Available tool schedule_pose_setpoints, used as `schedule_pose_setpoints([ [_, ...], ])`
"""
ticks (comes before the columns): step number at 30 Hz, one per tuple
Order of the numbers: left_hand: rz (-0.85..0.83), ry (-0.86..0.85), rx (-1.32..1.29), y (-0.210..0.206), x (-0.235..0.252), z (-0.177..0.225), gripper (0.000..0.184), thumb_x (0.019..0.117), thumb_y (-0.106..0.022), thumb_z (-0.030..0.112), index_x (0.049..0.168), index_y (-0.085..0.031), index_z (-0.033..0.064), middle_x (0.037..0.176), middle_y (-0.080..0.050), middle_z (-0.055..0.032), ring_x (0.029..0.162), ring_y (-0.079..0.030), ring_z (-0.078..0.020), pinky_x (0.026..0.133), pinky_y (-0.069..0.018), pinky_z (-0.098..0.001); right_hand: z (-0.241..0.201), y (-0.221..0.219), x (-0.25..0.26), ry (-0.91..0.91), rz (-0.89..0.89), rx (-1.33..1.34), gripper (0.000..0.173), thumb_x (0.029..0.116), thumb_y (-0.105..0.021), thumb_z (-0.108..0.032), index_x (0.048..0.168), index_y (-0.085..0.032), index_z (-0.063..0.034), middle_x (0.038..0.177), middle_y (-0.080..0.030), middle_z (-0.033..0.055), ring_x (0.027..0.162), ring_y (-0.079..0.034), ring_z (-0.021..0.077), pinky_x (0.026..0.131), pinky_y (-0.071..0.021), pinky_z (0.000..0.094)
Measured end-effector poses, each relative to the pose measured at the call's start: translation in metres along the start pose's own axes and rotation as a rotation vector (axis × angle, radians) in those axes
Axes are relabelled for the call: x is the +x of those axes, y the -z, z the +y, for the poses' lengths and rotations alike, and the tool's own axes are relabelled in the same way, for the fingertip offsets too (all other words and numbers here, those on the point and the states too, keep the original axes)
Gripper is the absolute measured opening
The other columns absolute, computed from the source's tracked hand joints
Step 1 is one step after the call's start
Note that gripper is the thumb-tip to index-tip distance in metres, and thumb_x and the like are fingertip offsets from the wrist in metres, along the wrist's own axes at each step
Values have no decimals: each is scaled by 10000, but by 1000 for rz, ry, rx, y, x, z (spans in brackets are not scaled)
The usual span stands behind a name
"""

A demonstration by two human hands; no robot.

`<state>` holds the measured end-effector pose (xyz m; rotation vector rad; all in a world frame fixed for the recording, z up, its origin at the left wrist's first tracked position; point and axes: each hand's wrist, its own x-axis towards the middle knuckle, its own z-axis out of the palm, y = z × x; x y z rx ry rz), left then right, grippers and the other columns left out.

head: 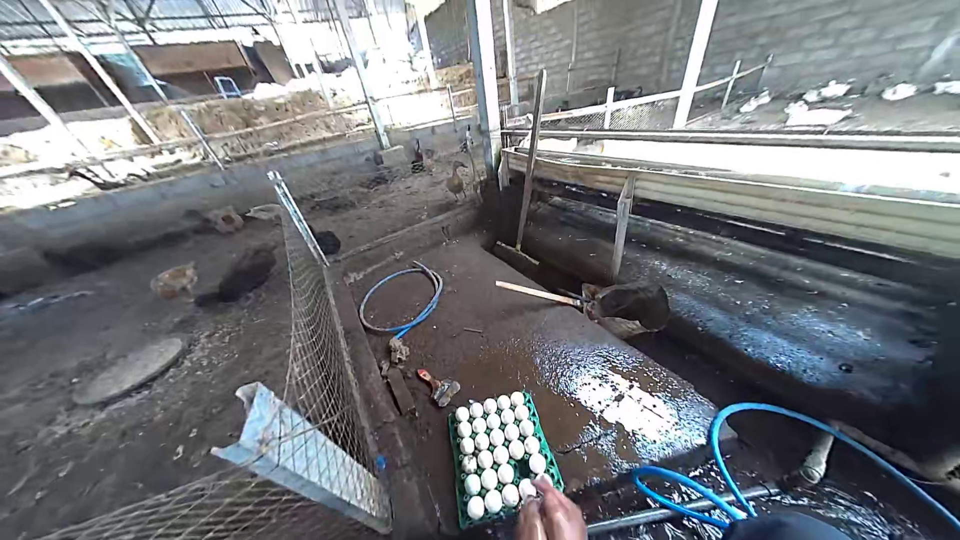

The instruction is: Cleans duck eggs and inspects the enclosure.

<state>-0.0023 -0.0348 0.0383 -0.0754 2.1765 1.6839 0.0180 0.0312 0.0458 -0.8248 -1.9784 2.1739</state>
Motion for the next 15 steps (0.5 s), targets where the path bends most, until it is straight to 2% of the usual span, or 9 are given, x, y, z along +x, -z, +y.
schedule_pose_setpoints([
  [1, -37, 8, -7, -1, -3, -1, 444, 1097, -285, 173, 1261, -571, -126, 1224, -601, -305, 1149, -577, -363, 1019, -447, -523, 1, 4, 11, -92, 35, 32, 378, 1030, -445, -100, 1328, -632, 36, 1300, -640, 248, 1221, -605, 331, 1050, -467, 511],
  [3, -24, 1, -71, -5, -4, -2, 396, 1084, -335, 159, 1273, -506, -144, 1146, -582, -304, 1035, -574, -347, 932, -473, -510, -4, 11, 29, -265, 35, 103, 389, 1045, -461, -101, 1408, -547, 7, 1253, -623, 246, 1118, -615, 322, 963, -491, 511],
  [6, 124, -16, -248, -9, 1, -1, 422, 1068, -498, 212, 1338, -408, -99, 1047, -612, -255, 885, -610, -261, 783, -526, -436, -13, 10, 27, -127, 73, 70, 369, 1034, -477, -94, 1367, -541, 50, 1180, -641, 251, 1023, -637, 308, 902, -515, 493],
  [7, 124, -39, -279, -8, 3, -3, 429, 1082, -476, 232, 1361, -413, -87, 1095, -617, -241, 910, -621, -236, 797, -533, -412, -13, 10, 21, -25, 49, 10, 384, 1021, -473, -85, 1366, -544, 67, 1247, -635, 264, 1112, -636, 330, 966, -505, 509],
  [9, 67, -114, -272, -6, 2, -9, 457, 1111, -350, 261, 1396, -451, -81, 1311, -574, -236, 1157, -585, -234, 1010, -478, -397, -9, 10, 12, 163, -25, -139, 403, 1011, -434, -80, 1341, -607, 75, 1453, -546, 275, 1375, -520, 382, 1156, -397, 542],
  [10, 29, -135, -229, -5, 1, -10, 499, 1116, -290, 276, 1416, -456, -86, 1405, -528, -251, 1275, -531, -262, 1107, -412, -420, -5, 10, 15, 176, -32, -173, 399, 1015, -418, -95, 1297, -652, 61, 1465, -542, 266, 1401, -499, 387, 1178, -374, 548],
  [12, 5, -110, -59, -6, -4, -9, 563, 1108, -232, 325, 1400, -499, -76, 1364, -554, -276, 1237, -554, -322, 1057, -442, -496, 0, 11, 25, -16, -7, -141, 365, 1054, -437, -158, 1248, -664, 51, 1287, -647, 246, 1227, -602, 349, 1065, -448, 534],
  [13, 13, -91, 6, -7, -6, -7, 562, 1106, -234, 331, 1394, -510, -65, 1322, -577, -275, 1188, -575, -334, 1009, -464, -507, 1, 12, 29, -114, -35, -136, 359, 1067, -456, -185, 1252, -637, 65, 1245, -640, 261, 1188, -601, 360, 1043, -456, 537],
  [15, 95, -62, 28, -8, -7, -2, 527, 1110, -263, 298, 1363, -531, -78, 1291, -601, -275, 1203, -575, -338, 1048, -437, -502, 1, 6, 18, -100, -88, -191, 364, 1057, -483, -195, 1257, -633, 70, 1245, -648, 263, 1201, -612, 365, 1051, -467, 532],
])
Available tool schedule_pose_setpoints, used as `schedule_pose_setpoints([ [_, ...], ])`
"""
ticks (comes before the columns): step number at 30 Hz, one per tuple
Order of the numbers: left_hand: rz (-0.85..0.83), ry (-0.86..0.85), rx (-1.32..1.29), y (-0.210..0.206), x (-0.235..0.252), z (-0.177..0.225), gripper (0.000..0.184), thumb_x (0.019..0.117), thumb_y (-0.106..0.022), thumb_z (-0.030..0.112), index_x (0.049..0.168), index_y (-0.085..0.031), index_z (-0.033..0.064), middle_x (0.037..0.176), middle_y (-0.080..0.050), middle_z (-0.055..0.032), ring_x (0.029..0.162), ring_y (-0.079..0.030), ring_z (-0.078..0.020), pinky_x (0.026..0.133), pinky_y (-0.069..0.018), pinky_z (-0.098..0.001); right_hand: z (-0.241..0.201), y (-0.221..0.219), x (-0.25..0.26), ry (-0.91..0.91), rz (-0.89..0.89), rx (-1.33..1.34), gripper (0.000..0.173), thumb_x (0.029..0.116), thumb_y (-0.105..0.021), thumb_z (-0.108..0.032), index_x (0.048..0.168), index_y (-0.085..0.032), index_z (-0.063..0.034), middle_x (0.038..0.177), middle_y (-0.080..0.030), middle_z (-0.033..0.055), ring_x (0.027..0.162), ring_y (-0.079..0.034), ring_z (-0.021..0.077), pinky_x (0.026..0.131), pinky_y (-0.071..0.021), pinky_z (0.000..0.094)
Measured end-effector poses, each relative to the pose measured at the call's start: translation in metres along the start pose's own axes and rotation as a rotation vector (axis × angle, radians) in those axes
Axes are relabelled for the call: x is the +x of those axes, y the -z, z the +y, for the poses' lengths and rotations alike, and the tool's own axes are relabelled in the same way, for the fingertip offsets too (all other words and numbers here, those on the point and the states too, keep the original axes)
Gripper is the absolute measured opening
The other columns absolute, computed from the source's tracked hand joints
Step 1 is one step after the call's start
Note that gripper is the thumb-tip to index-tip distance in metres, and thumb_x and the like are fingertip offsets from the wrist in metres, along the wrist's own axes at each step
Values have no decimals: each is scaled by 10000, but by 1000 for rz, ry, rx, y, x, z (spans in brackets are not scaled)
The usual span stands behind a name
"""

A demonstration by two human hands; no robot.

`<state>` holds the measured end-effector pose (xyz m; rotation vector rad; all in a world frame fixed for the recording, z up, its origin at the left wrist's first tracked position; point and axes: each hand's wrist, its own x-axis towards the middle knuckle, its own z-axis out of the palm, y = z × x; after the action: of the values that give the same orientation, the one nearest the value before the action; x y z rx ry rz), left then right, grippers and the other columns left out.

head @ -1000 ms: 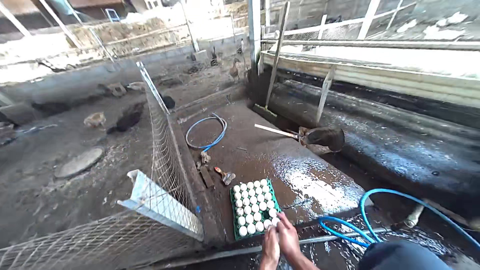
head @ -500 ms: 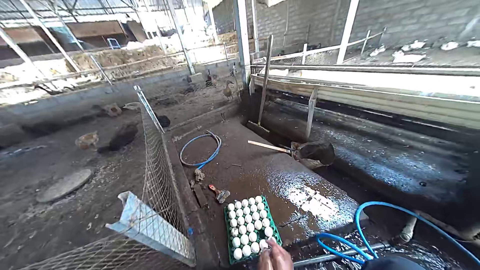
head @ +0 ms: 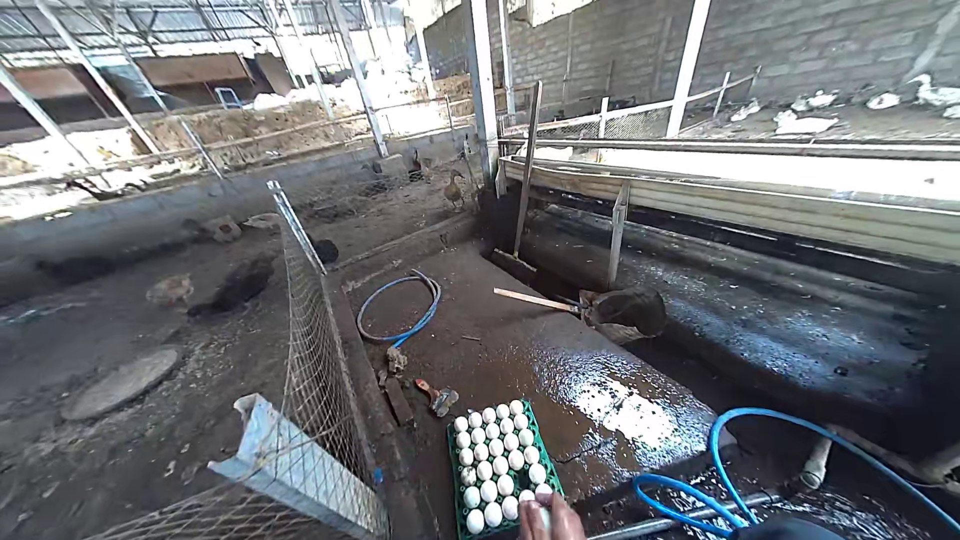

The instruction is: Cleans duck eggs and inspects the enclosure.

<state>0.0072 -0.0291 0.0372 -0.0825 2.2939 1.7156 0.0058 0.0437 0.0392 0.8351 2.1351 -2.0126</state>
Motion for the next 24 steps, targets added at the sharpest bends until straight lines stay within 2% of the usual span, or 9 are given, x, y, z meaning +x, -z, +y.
schedule_pose_setpoints([
  [2, 1, 26, -35, 3, 4, -4, 514, 1123, -260, 260, 1386, -502, -110, 1366, -558, -303, 1297, -533, -365, 1118, -386, -510, 3, -6, -12, 111, 21, 69, 376, 1057, -456, -165, 1285, -635, 75, 1375, -602, 265, 1331, -550, 364, 1148, -408, 519],
  [4, -89, 32, 13, 3, 8, -13, 522, 1113, -257, 271, 1336, -552, -98, 1346, -577, -283, 1276, -544, -353, 1102, -402, -516, 4, -3, -4, 77, 107, 185, 359, 1033, -455, -98, 1289, -628, 85, 1295, -639, 263, 1223, -608, 339, 1068, -464, 505],
  [7, -59, 12, 3, -1, 12, -16, 489, 1098, -287, 241, 1287, -575, -105, 1293, -596, -277, 1218, -562, -336, 1070, -419, -497, -3, -3, 0, -78, 61, 240, 382, 1071, -433, -175, 1335, -558, 71, 1249, -620, 267, 1146, -608, 336, 999, -484, 513],
  [10, -84, 69, -55, 6, 8, -12, 503, 1118, -287, 264, 1395, -515, -88, 1410, -538, -287, 1337, -503, -360, 1142, -363, -513, 2, -7, -17, 113, 56, 181, 395, 1049, -394, -117, 1304, -620, 84, 1432, -556, 275, 1383, -498, 365, 1179, -369, 513],
  [14, -196, 31, 14, 7, 11, -7, 477, 1088, -276, 245, 1280, -570, -78, 1234, -607, -253, 1134, -580, -314, 991, -459, -502, -4, -2, -2, -54, 106, 188, 394, 1084, -398, -170, 1365, -570, 47, 1287, -610, 268, 1187, -589, 345, 1027, -458, 521],
  [17, -119, 35, -112, 7, 9, -3, 480, 1116, -281, 213, 1400, -489, -113, 1445, -498, -300, 1360, -475, -351, 1157, -345, -484, 0, -8, -16, 103, 86, 172, 422, 1055, -370, -134, 1343, -604, 67, 1452, -530, 289, 1396, -480, 378, 1180, -358, 521],
  [19, -157, 44, -143, 7, 7, -6, 515, 1109, -235, 248, 1392, -510, -84, 1403, -536, -272, 1296, -523, -319, 1108, -401, -479, 2, -6, -9, 78, 143, 221, 383, 1023, -463, -92, 1342, -604, 65, 1341, -610, 278, 1260, -585, 356, 1079, -455, 515],
  [21, -156, 51, -162, 4, 12, -12, 518, 1095, -225, 280, 1330, -553, -46, 1269, -598, -217, 1111, -581, -261, 954, -479, -454, -6, -3, 1, -58, 145, 274, 389, 1037, -498, -122, 1387, -531, 46, 1225, -625, 273, 1100, -619, 342, 954, -498, 523],
  [24, -80, 12, -195, 2, 15, -17, 502, 1107, -264, 254, 1344, -543, -89, 1349, -569, -265, 1246, -547, -310, 1083, -416, -479, -7, -8, -11, 25, 108, 236, 370, 1040, -476, -143, 1329, -579, 64, 1256, -630, 257, 1167, -612, 322, 1014, -484, 499],
])
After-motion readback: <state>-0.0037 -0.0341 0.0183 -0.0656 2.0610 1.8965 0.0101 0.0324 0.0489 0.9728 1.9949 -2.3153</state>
